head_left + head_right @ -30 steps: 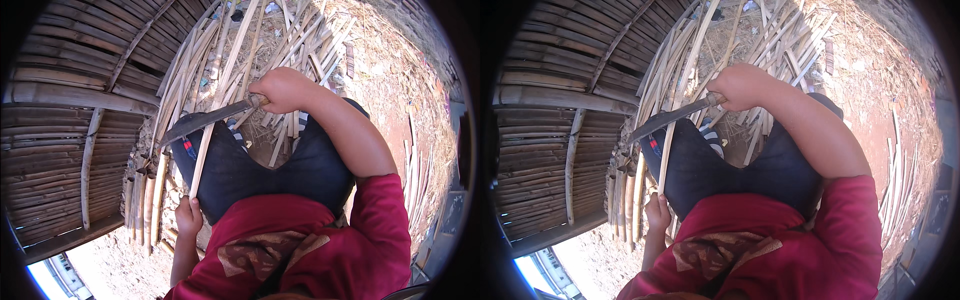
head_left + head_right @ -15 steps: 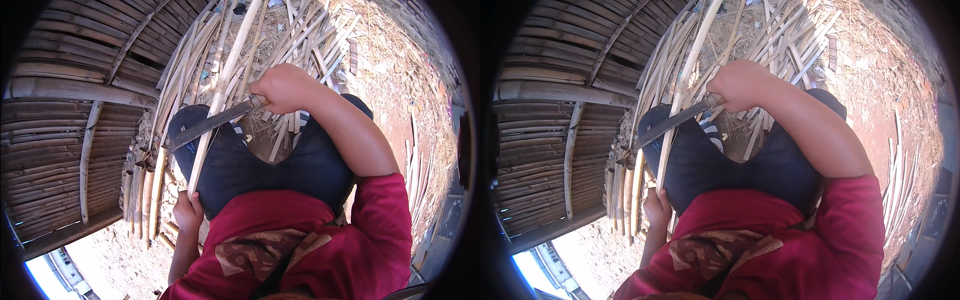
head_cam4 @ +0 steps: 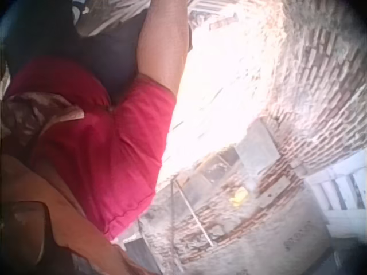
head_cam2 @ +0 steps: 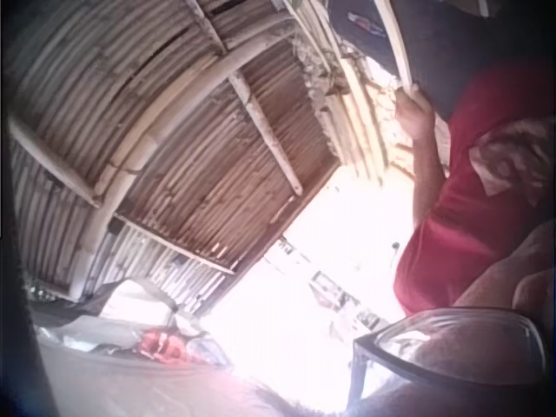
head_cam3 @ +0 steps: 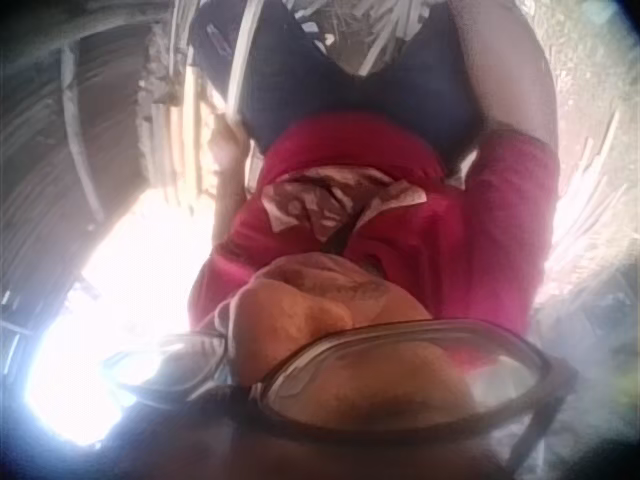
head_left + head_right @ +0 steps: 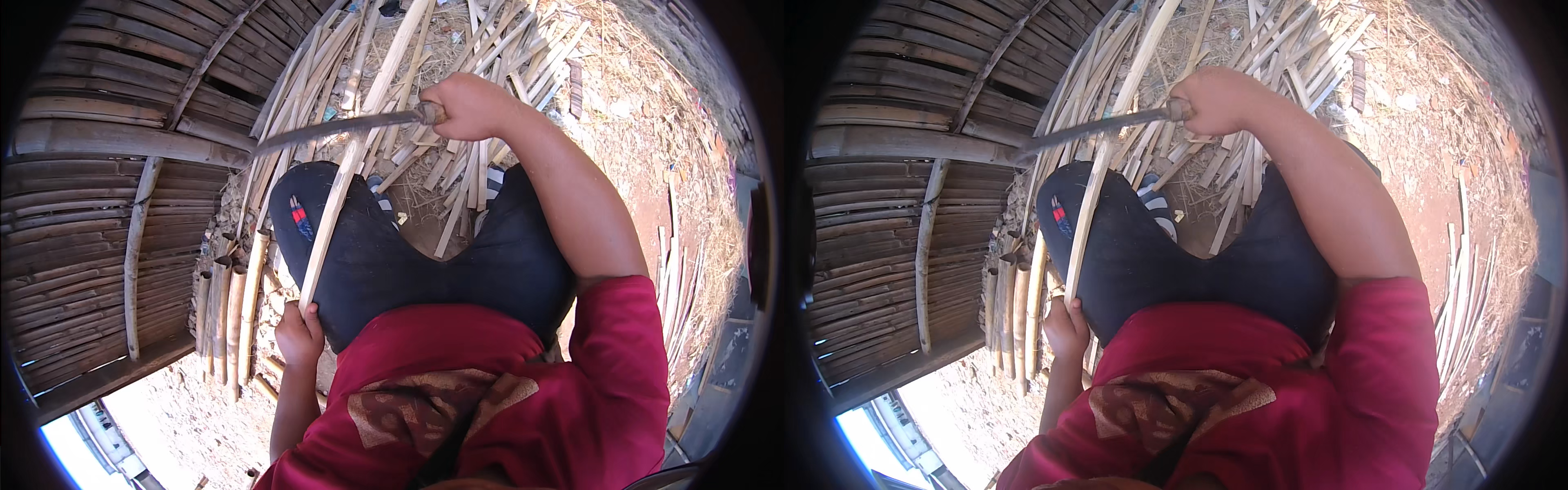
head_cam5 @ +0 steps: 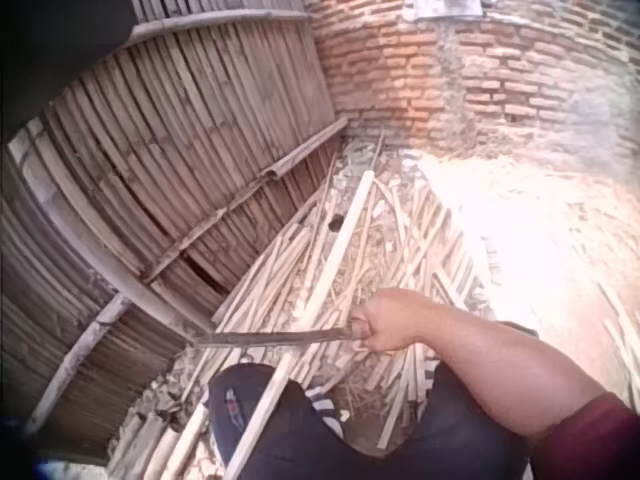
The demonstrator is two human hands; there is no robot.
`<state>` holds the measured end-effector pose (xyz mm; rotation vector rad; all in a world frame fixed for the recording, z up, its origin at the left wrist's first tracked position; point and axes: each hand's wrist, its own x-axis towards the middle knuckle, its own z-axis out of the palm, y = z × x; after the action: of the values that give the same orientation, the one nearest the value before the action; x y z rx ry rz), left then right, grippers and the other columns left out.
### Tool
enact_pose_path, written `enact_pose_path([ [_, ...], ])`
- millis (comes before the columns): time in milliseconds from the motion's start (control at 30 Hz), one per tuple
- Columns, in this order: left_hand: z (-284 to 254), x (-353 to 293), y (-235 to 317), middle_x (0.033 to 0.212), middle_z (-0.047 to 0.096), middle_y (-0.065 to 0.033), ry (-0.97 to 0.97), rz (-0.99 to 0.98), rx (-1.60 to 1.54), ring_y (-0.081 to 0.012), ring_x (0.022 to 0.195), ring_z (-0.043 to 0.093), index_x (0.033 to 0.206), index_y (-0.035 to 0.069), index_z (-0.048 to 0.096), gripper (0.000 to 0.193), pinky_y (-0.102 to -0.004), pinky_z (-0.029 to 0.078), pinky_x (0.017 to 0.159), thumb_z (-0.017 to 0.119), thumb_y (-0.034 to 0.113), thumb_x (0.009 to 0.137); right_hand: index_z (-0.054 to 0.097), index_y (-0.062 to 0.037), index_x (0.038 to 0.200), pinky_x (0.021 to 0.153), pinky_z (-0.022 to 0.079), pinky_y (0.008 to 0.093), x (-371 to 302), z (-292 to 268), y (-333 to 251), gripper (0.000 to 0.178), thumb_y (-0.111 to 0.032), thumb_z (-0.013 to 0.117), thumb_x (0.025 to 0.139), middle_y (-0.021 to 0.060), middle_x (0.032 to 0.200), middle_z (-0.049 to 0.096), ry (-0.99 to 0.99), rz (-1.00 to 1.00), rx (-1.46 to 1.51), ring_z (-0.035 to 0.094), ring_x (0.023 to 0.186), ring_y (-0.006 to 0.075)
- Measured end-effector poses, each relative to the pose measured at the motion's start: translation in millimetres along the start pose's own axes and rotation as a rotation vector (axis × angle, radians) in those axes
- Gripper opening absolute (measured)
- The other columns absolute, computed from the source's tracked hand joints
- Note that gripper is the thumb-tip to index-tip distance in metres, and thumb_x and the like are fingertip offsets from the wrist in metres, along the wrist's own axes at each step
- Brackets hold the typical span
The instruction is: The person shaves thin strips of bamboo using a machete while sitting on the ground, periodically bending and testing the flexibility of the material.
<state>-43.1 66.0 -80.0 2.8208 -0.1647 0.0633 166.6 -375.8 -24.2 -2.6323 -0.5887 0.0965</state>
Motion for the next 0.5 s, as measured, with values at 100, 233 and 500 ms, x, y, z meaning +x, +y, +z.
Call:
enact_pose_path([
  [100,-7.3,9.1,4.8,0.061,0.060,-0.0194,0.036,0.022,0.061,-0.0409,0.053,0.062,0.089,0.002,0.056,0.037,-0.0488,0.047,0.049,0.057,0.038,0.100,0.066,-0.0009,0.105,0.078,0.053,0.0459,-0.4,-19.7,60.8,0.036,-0.022,0.069,0.076,0.0218,0.087,0.069,0.193,0.287,0.066,0.067,0.086,0.0406],
  [233,-12.8,6.4,4.2,0.059,0.059,-0.0174,0.044,0.031,0.106,-0.0392,0.052,0.062,0.088,0.003,0.057,0.037,-0.0483,0.047,0.048,0.058,0.039,0.100,0.064,0.0010,0.124,0.088,0.054,0.0446,-5.2,-25.7,58.5,0.051,-0.024,0.069,0.079,0.0229,0.103,0.070,0.179,0.373,0.030,0.067,0.100,0.0385],
  [500,-5.4,0.4,3.2,0.065,0.062,-0.0180,0.056,-0.005,0.095,-0.0401,0.056,0.062,0.089,0.004,0.058,0.035,-0.0489,0.047,0.049,0.059,0.038,0.099,0.066,0.0005,0.121,0.086,0.055,0.0451,-22.2,-43.2,-35.9,0.050,-0.021,0.070,0.077,0.0213,0.102,0.071,-0.159,0.105,-0.199,0.068,0.098,0.0359],
])
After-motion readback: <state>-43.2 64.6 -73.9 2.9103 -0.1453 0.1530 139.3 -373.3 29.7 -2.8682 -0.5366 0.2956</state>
